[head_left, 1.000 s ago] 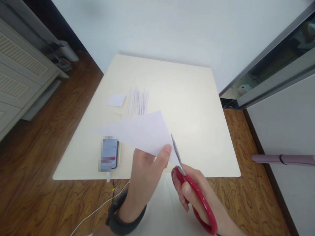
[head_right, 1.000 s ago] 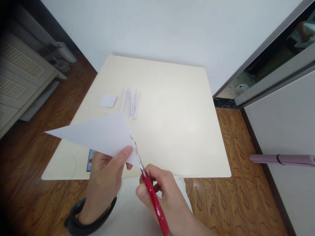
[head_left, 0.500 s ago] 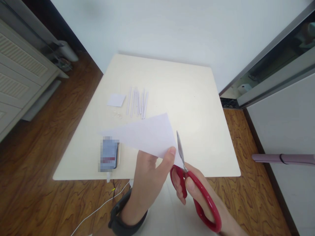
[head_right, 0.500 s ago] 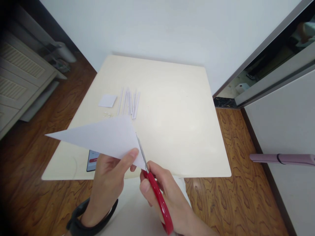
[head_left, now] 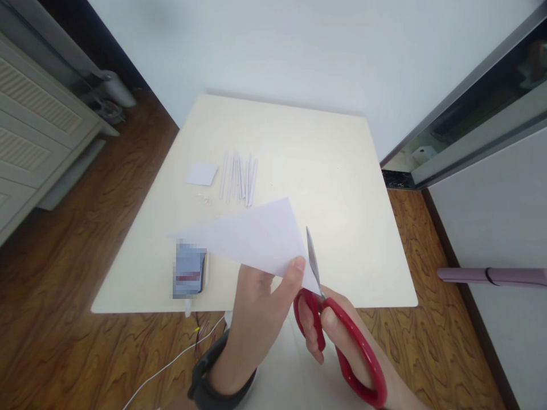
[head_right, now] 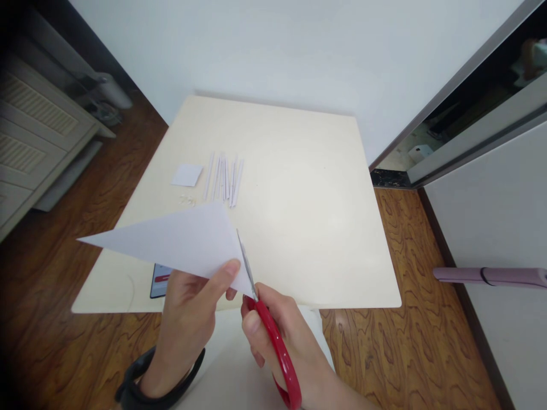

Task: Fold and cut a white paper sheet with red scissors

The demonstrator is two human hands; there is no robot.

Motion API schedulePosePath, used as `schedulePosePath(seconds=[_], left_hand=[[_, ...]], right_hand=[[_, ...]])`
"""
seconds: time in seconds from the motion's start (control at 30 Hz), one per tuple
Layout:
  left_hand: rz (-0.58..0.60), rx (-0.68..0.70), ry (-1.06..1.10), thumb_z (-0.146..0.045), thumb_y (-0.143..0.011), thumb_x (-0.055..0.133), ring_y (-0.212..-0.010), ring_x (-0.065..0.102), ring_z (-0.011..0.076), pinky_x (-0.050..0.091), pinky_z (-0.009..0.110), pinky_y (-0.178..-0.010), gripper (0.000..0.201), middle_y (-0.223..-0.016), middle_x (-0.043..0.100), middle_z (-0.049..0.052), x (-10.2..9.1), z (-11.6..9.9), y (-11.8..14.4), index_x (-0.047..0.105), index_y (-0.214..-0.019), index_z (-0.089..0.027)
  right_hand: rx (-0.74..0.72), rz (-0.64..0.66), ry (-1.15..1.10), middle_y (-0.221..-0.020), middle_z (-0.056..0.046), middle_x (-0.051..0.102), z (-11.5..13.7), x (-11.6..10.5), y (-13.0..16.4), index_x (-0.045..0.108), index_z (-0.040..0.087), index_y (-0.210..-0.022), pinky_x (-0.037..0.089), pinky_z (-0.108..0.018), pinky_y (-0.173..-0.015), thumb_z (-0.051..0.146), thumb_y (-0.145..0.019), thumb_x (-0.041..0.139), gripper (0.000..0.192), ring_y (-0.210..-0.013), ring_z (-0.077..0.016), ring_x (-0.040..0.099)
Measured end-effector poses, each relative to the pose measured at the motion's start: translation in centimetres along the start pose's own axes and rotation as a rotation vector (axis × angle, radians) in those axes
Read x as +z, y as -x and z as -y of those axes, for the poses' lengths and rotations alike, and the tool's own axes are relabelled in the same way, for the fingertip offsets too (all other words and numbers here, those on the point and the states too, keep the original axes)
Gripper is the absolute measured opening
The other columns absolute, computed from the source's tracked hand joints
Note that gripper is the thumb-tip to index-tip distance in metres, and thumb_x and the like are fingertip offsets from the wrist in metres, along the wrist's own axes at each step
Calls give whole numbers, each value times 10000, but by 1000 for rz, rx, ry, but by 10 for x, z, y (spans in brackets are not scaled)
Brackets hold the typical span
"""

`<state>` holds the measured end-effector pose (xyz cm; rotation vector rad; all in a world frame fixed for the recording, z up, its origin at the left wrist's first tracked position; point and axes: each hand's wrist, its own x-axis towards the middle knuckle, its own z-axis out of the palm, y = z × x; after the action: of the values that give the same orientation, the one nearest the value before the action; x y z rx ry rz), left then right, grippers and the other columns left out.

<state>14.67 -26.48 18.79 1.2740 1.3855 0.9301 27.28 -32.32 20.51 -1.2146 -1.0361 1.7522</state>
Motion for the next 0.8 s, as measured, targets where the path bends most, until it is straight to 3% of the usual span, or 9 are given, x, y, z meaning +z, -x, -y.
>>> schedulePosePath(seconds=[0.33,0.63,0.8], left_hand=[[-1,-16,77,-262,-823,581,-628,608,170,434,246,-474,192,-546,591,-30,0,-2,0,560,-638,-215],[0,-30,109,-269,-824,593,-530,543,139,424,248,-481,220,-522,542,-49,0,-2,2,534,-618,-217],[11,-39,221,-247,-817,609,-714,629,175,485,252,-599,209,-542,542,-47,2,3,1,521,-629,-222]], right_hand=[[66,-43,24,-579,46,388,-13,0,3,423,212,-788,303,-219,-453,582,-912,359,395,-481,-99,352],[42,-59,76,-543,63,361,-7,-1,0,456,209,-778,322,-233,-465,587,-894,400,399,-447,-97,360],[33,-63,98,-551,63,366,-8,-1,0,421,210,-745,311,-231,-464,574,-905,387,399,-448,-87,343]])
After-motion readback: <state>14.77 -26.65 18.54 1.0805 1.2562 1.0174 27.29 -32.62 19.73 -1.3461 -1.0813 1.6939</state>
